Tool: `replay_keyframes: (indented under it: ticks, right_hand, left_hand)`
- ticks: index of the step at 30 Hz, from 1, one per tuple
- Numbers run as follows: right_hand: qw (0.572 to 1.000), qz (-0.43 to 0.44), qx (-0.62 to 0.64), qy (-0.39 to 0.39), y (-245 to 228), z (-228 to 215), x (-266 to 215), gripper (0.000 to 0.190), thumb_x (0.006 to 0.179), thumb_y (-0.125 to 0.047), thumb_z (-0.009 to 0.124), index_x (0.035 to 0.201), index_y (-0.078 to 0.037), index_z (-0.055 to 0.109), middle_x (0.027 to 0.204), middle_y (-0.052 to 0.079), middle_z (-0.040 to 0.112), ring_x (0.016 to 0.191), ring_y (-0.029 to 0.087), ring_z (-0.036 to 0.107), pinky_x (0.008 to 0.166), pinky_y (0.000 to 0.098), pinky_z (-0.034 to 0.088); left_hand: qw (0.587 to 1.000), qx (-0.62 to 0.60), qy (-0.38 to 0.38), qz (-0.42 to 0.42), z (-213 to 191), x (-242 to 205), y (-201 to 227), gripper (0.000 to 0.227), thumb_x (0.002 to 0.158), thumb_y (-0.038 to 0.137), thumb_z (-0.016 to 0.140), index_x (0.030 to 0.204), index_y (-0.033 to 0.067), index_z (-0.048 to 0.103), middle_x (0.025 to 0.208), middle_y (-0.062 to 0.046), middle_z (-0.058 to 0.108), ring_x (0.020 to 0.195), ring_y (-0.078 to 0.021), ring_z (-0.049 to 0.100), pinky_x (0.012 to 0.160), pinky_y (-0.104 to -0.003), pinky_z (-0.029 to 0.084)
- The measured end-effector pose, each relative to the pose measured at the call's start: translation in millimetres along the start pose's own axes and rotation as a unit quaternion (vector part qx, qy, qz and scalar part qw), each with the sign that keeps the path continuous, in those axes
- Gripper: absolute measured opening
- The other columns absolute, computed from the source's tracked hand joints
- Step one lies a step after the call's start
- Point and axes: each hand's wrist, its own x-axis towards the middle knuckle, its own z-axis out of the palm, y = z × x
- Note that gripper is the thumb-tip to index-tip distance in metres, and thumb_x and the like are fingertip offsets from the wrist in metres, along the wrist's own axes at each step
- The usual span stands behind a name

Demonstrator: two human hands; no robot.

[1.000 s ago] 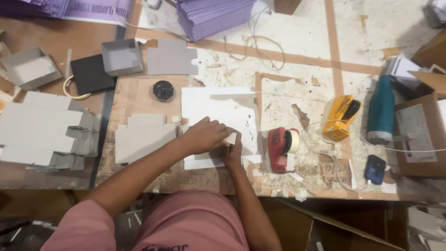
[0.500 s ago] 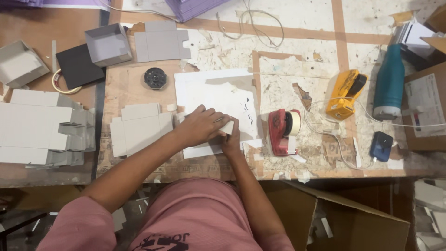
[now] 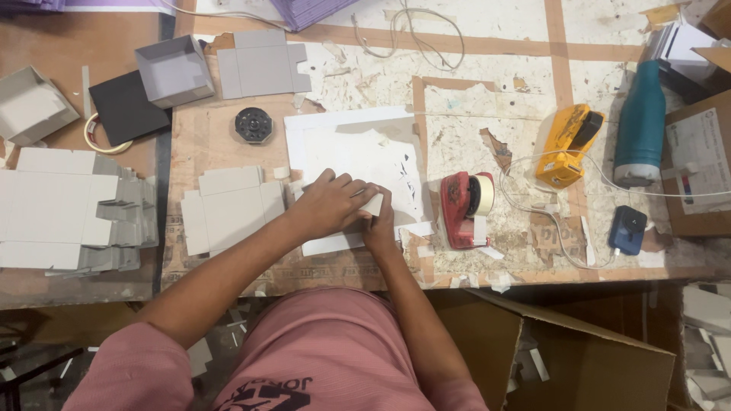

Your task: The person assembles small white cardboard boxes by folding flaps and securing them with tape. They repeatedly pick up flat pieces, fold them into box shapes, apply tape to the edges, and place the finished boxes into a nearby cardboard container.

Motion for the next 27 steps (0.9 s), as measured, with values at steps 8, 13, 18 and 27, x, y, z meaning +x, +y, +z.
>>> replay_keyframes:
  ticks: [8, 13, 18, 27]
  right_hand:
    - [0.914, 0.056, -0.339, 0.215, -60, -111, -56, 0.036, 0.092, -0.016, 0.075, 0.126, -0.008, 0.072, 0.145, 0.018, 0.053, 0.135, 0.036, 0.044, 0.115, 0.0506, 0.039]
    - [0.913, 0.096, -0.326, 0.224, -26, -196, -57, 0.022, 0.107, -0.021, 0.072, 0.118, -0.003, 0.075, 0.125, 0.021, 0.066, 0.121, 0.033, 0.061, 0.106, 0.0489, 0.048]
    - [0.891, 0.377, 0.117, 0.225, -2, -218, -48, 0.032, 0.099, -0.024, 0.072, 0.115, 0.003, 0.073, 0.092, 0.008, 0.072, 0.08, 0.017, 0.064, 0.077, 0.037, 0.055]
    - [0.83, 0.323, 0.3, 0.343, 14, -203, -77, 0.037, 0.095, -0.005, 0.069, 0.122, 0.017, 0.057, 0.139, 0.02, 0.057, 0.107, 0.026, 0.068, 0.099, 0.041, 0.06]
  left_hand:
    - [0.998, -0.027, 0.05, 0.006, -10, 0, 5, 0.051, 0.097, 0.043, 0.063, 0.135, 0.01, 0.065, 0.112, -0.004, 0.068, 0.095, -0.0196, 0.059, 0.082, -0.037, 0.04]
    - [0.998, -0.011, 0.065, 0.009, -14, -4, 7, 0.05, 0.095, 0.042, 0.064, 0.132, 0.0091, 0.067, 0.109, -0.002, 0.067, 0.094, -0.0192, 0.059, 0.081, -0.037, 0.04]
    - [0.997, -0.022, 0.076, 0.021, -15, -4, 6, 0.049, 0.094, 0.042, 0.066, 0.131, 0.0093, 0.067, 0.112, -0.003, 0.067, 0.096, -0.0192, 0.059, 0.082, -0.037, 0.04]
    - [0.997, -0.031, 0.073, 0.02, -11, -3, 2, 0.049, 0.093, 0.041, 0.068, 0.13, 0.0083, 0.068, 0.114, -0.005, 0.069, 0.096, -0.0201, 0.061, 0.081, -0.037, 0.041]
